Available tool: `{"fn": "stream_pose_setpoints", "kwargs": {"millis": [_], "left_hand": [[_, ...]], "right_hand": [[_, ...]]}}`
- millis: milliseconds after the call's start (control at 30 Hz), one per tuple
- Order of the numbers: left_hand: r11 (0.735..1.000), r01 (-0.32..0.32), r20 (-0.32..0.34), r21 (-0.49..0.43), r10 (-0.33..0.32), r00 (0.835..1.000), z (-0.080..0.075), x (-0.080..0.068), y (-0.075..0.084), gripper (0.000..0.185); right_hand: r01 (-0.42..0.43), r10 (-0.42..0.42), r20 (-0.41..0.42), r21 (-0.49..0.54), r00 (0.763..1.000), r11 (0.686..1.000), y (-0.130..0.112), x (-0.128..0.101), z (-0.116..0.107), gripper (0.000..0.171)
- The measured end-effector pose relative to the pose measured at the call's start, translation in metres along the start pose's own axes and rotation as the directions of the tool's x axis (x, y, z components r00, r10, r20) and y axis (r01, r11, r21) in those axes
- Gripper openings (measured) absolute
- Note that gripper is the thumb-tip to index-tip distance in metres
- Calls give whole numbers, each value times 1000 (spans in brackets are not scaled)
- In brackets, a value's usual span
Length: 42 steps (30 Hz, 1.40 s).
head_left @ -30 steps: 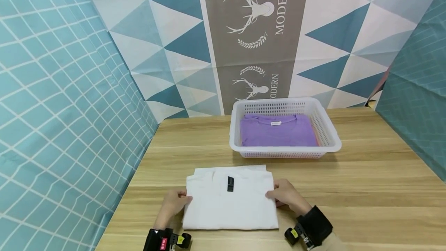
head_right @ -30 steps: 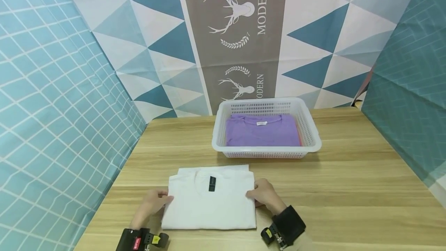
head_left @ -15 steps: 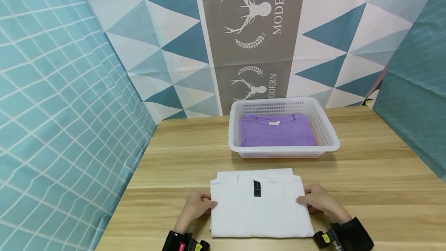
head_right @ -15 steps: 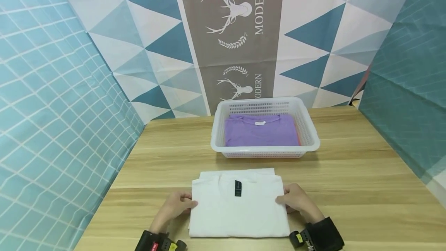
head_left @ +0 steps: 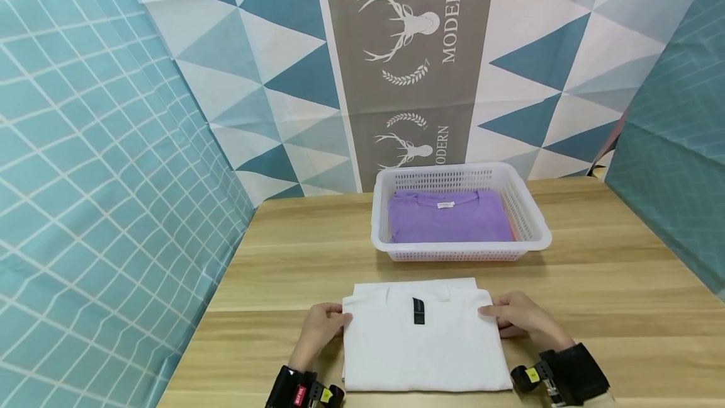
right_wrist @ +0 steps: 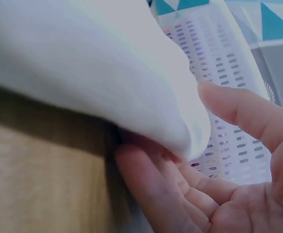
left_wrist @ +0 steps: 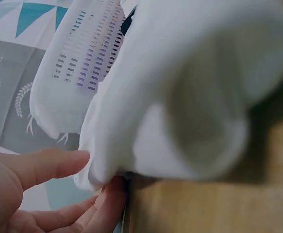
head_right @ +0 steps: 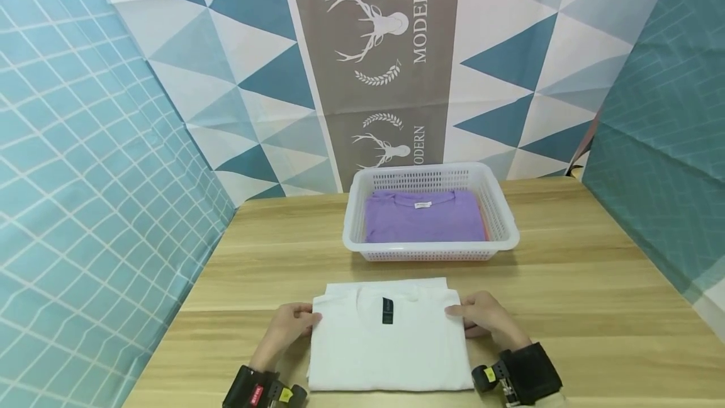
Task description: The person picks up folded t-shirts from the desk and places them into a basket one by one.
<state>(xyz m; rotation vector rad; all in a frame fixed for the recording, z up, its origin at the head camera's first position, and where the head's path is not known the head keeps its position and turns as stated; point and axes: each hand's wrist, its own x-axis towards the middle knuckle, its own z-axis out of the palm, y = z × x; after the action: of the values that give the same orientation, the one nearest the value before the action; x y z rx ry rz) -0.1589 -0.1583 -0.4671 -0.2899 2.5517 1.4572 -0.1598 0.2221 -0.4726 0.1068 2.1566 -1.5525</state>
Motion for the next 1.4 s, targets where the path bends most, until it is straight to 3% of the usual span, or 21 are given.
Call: {"fn": "stream_pose_setpoints", "kwargs": {"millis": [333, 467, 700, 1100, 1400], "left_hand": [[1000, -9, -35, 12, 9, 999, 12, 5, 4, 28], [1000, -9, 0, 13, 9, 1000, 15, 8, 5, 25], [1000, -10, 80, -1, 10, 997, 15, 12, 5, 38], [996, -83, 93, 32, 80, 992, 12, 11, 6, 38], [986, -160, 101, -43, 164, 981, 9, 5, 12, 38]], "right_hand": [[47, -48, 9, 78, 999, 996, 7, 13, 10, 28], [39, -37, -37, 56, 999, 998, 6, 15, 16, 25], [12, -11, -78, 11, 997, 1000, 3, 15, 21, 34], [24, -25, -85, -5, 996, 1000, -3, 16, 21, 42], [45, -52, -123, -59, 991, 997, -10, 12, 17, 48]]}}
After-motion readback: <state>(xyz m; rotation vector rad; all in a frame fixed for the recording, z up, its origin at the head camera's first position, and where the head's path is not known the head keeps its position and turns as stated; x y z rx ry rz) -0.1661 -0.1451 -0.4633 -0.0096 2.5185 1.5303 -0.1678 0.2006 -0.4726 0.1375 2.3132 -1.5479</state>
